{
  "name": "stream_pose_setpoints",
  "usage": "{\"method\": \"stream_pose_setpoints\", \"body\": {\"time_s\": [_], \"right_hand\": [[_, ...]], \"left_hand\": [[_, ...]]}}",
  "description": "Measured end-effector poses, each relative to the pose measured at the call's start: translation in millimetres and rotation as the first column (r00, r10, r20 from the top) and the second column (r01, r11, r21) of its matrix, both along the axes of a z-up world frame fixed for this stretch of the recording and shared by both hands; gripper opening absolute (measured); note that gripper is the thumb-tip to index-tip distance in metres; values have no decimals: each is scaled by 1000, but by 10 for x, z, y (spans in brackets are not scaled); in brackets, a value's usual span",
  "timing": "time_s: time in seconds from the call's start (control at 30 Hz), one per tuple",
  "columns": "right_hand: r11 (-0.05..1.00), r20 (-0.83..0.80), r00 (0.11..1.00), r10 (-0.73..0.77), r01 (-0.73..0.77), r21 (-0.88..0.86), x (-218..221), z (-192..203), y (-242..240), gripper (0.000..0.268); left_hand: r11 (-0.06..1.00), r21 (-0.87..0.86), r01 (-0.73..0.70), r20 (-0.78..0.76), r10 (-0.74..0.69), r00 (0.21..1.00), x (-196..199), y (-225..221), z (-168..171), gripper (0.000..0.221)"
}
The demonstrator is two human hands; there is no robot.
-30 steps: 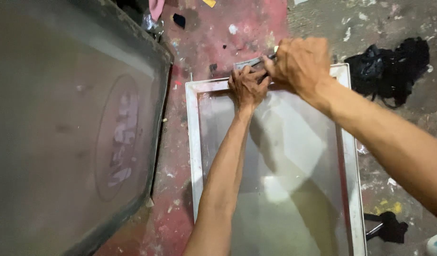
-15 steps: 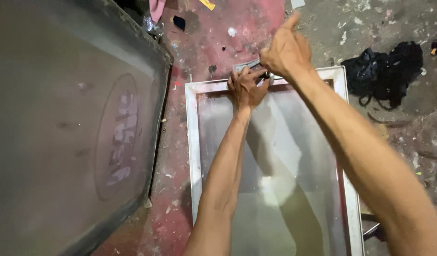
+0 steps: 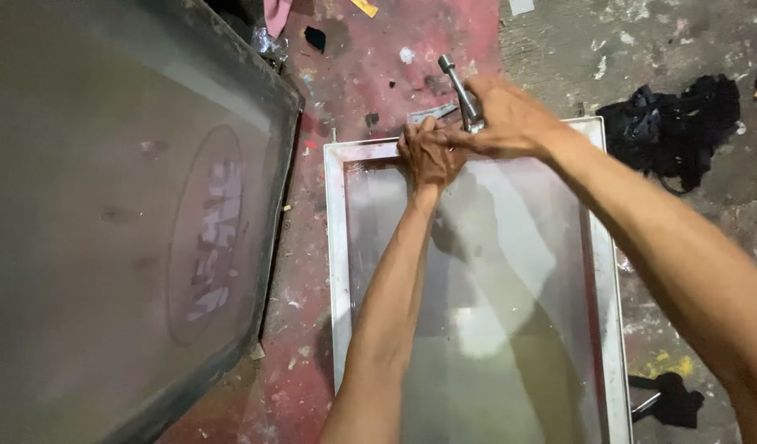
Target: Preparing screen printing frames by applying material, spraying liquid, and tightening clamps with a T-handle wrench.
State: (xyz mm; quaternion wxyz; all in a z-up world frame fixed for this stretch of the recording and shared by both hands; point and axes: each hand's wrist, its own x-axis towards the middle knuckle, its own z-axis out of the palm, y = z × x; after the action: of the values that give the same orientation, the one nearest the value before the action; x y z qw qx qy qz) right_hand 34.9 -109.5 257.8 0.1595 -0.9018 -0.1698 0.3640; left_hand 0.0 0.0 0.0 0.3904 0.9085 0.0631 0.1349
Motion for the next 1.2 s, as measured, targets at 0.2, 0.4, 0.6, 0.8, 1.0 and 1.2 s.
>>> {"method": "stream_pose_setpoints", "body": {"time_s": [0.2, 0.4, 0.6, 0.8, 1.0, 1.2], "right_hand": [[897, 538, 822, -186, -82, 435, 106, -893, -227, 14], [730, 284, 804, -523, 250, 636, 17, -361, -451, 12], [740, 202, 775, -599, 438, 511, 10, -77, -885, 10], [941, 451, 838, -307, 196, 276, -31, -141, -1112, 20], [944, 290, 909, -301, 241, 227, 79, -48, -974, 21], [857, 118, 849, -515, 512, 58, 66, 352, -683, 30]], "left_hand": [[999, 4, 34, -9, -34, 999, -62, 8, 374, 61], [997, 2, 75, -128, -74, 989, -60, 24, 478, 38], [997, -25, 78, -230, -81, 970, -58, 12, 614, 35], [995, 47, 84, -228, -72, 971, -88, 13, 536, 31], [999, 18, 51, -196, -46, 979, -74, 12, 559, 30], [999, -12, 40, -91, -41, 995, -80, 20, 534, 20]]}}
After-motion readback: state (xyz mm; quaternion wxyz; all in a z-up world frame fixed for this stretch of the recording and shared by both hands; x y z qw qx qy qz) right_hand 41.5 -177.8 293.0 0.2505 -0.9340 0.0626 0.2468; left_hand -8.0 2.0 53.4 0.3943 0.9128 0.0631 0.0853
